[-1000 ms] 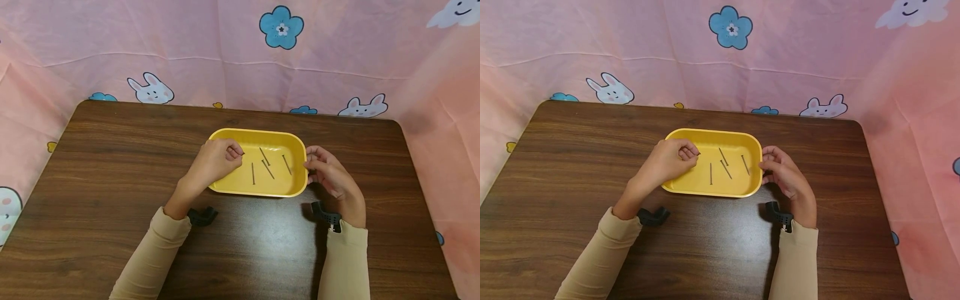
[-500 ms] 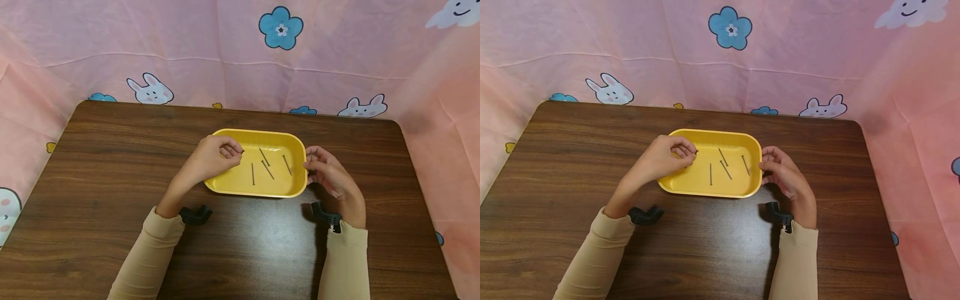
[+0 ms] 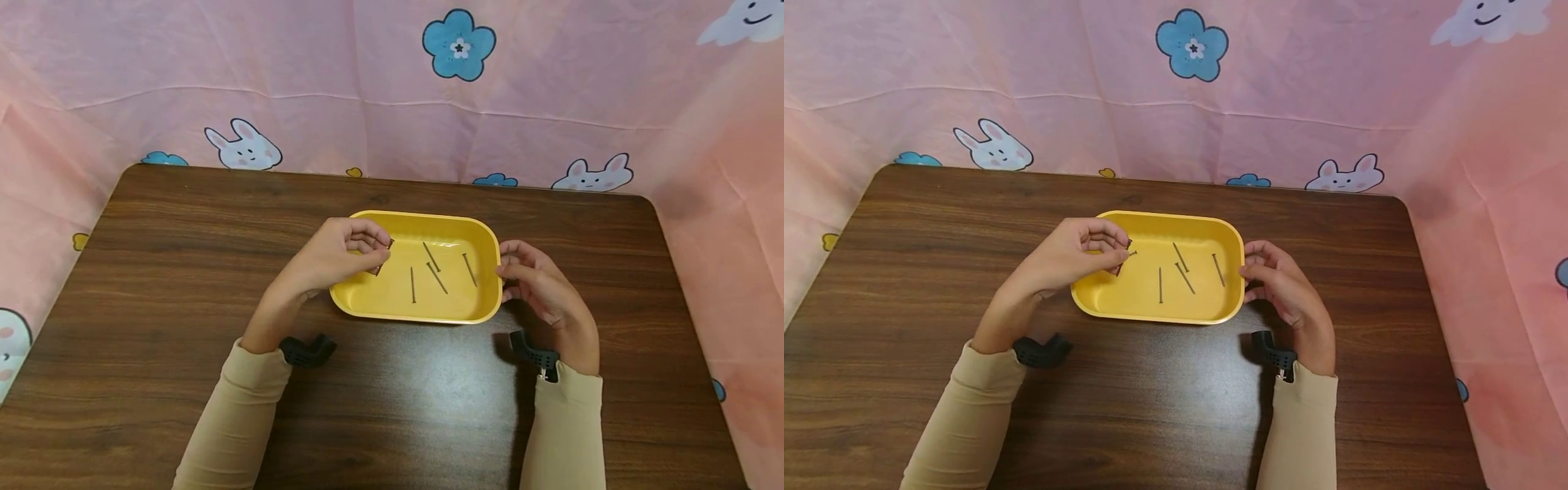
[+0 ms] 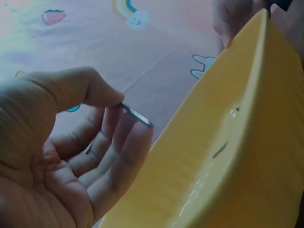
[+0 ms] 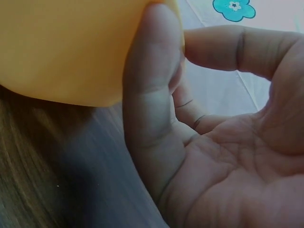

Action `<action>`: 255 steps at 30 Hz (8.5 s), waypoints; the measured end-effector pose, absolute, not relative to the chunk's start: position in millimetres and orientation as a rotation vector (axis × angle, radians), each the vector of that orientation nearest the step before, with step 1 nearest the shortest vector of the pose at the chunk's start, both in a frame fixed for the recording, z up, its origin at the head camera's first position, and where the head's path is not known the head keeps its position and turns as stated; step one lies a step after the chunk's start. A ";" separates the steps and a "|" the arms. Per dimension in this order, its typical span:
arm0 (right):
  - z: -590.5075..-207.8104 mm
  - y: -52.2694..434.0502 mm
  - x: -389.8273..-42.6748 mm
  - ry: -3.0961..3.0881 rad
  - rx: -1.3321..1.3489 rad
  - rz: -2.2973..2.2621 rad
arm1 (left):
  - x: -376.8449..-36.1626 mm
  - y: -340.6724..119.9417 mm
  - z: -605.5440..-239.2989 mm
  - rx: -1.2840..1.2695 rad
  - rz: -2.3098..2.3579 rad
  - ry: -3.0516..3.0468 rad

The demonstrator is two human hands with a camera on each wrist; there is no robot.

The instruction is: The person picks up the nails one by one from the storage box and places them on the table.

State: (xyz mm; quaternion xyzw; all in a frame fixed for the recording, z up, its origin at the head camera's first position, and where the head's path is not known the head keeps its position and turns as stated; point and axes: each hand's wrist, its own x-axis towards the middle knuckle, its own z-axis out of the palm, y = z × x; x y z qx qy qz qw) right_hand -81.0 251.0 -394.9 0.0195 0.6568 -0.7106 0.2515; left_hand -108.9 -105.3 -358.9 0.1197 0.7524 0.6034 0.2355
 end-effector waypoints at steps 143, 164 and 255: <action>-397.5 252.4 -83.8 1.828 -0.004 -1.954 | -130.6 -174.3 -371.3 0.293 0.711 2.661; -395.1 250.0 -82.2 1.840 0.024 -1.926 | -127.0 -178.2 -376.5 0.242 0.680 2.650; -398.6 250.3 -84.5 1.845 0.076 -1.916 | -114.4 -94.1 -366.9 0.363 1.369 2.474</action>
